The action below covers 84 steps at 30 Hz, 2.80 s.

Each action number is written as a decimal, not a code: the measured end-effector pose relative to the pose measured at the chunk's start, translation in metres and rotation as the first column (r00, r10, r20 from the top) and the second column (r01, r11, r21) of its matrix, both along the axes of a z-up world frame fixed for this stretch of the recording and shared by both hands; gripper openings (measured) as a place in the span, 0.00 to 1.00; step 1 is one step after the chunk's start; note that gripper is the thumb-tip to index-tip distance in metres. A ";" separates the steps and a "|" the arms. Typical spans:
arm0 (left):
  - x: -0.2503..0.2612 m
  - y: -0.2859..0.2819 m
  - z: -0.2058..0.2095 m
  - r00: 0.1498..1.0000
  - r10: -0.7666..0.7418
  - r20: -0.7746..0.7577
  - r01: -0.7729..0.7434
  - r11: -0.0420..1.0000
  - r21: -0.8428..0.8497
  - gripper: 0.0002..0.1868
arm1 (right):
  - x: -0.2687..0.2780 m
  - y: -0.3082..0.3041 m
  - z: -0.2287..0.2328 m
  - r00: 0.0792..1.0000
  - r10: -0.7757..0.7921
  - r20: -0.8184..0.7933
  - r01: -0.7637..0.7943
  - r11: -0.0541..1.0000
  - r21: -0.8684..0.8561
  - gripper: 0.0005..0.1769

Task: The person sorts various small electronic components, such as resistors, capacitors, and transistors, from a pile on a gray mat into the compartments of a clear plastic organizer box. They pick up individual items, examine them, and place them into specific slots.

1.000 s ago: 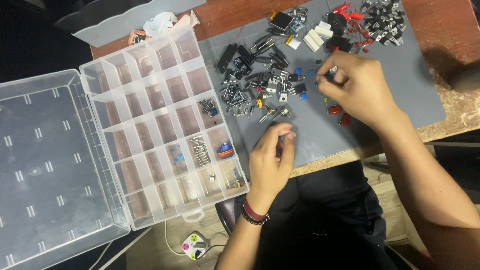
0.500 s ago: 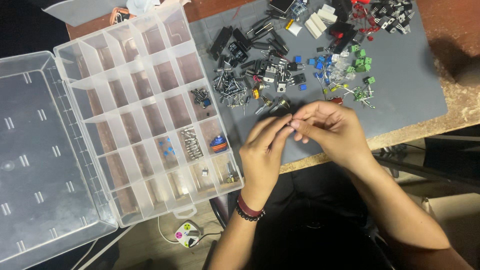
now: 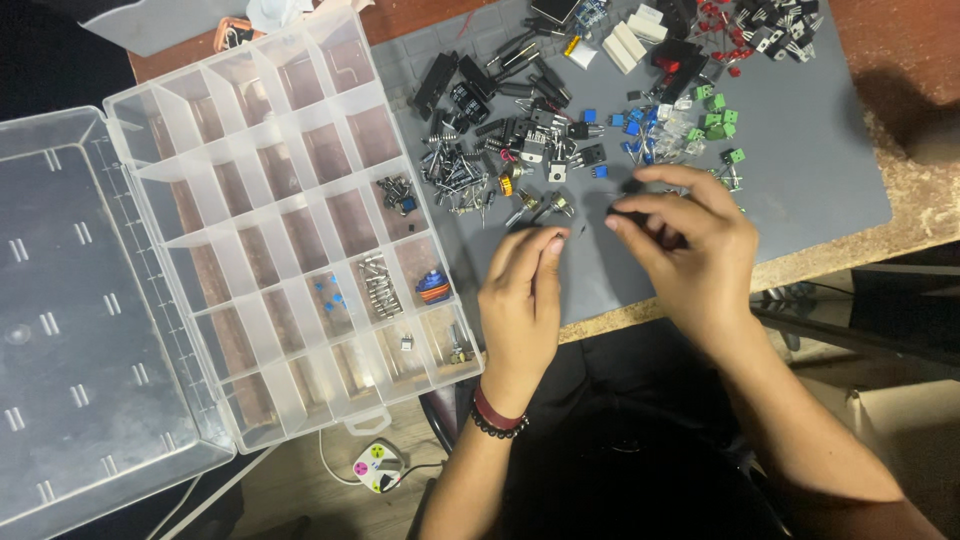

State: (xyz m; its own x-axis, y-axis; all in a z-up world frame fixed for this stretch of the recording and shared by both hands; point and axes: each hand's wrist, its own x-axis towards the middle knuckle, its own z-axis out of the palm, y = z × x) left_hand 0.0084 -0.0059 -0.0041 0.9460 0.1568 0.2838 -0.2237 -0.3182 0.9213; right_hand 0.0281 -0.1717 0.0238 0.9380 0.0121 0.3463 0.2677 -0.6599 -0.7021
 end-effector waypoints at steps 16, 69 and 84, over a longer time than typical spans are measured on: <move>-0.005 0.004 0.000 0.985 -0.167 0.039 0.167 0.986 0.005 0.09 | -0.002 0.009 -0.009 0.965 0.249 0.081 -0.257 0.961 0.105 0.06; -0.005 -0.001 0.000 0.994 -0.068 0.083 0.073 0.996 -0.060 0.10 | -0.011 -0.001 -0.011 0.989 0.121 -0.090 -0.107 0.984 0.144 0.02; -0.005 0.001 0.003 0.982 -0.189 0.028 0.182 0.969 0.165 0.07 | -0.019 0.014 -0.001 0.986 0.169 0.008 -0.168 0.980 0.109 0.04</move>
State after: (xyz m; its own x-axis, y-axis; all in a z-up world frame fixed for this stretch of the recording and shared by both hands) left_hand 0.0031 -0.0049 -0.0013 0.9406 -0.0713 0.3320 -0.3310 -0.4110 0.8494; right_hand 0.0086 -0.1577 0.0224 0.9261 0.1323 0.3532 0.3677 -0.5252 -0.7674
